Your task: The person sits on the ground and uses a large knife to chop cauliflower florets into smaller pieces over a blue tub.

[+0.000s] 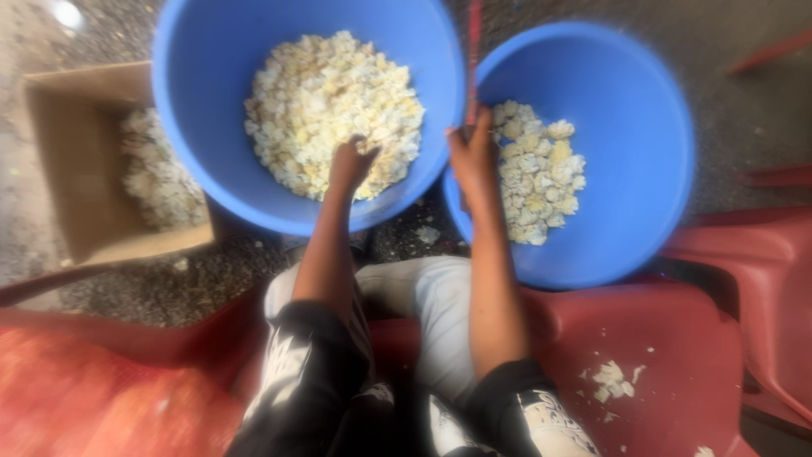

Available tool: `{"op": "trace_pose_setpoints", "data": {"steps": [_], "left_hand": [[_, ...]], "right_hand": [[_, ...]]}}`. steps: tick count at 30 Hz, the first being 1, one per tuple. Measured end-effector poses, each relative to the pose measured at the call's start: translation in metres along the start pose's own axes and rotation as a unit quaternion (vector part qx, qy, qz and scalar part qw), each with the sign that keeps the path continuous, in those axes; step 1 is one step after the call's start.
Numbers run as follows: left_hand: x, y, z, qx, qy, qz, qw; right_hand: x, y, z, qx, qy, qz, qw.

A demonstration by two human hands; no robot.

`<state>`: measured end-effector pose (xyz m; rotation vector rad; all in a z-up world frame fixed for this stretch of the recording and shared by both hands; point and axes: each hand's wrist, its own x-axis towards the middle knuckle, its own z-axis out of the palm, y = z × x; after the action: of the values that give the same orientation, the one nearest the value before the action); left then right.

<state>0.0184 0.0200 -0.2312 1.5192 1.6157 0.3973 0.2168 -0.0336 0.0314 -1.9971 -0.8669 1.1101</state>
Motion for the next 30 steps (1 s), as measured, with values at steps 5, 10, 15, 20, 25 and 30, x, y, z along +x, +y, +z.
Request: {"op": "trace_pose_setpoints", "data": {"steps": [5, 10, 15, 20, 25, 30], "left_hand": [[0.002, -0.002, 0.062, -0.020, -0.063, -0.052, 0.996], [-0.004, 0.024, 0.041, -0.210, -0.001, -0.180, 0.961], [-0.065, 0.119, -0.055, -0.518, 0.050, -0.104, 0.847], [-0.158, 0.165, -0.161, -0.567, -0.010, -0.017, 0.824], [-0.194, 0.155, -0.171, -0.645, -0.054, 0.050, 0.760], [-0.162, 0.159, -0.155, -0.692, -0.043, -0.020, 0.721]], "right_hand": [[-0.002, -0.014, 0.012, -0.088, -0.005, -0.035, 0.995], [-0.005, -0.014, 0.011, -0.025, 0.013, -0.055, 0.998], [-0.017, -0.025, 0.011, 0.079, 0.035, -0.085, 0.993], [-0.047, -0.007, 0.033, 0.203, -0.035, -0.302, 0.931], [-0.061, -0.012, 0.058, 0.044, -0.108, -0.227, 0.967], [-0.069, -0.020, 0.071, -0.098, -0.104, -0.258, 0.955]]}}
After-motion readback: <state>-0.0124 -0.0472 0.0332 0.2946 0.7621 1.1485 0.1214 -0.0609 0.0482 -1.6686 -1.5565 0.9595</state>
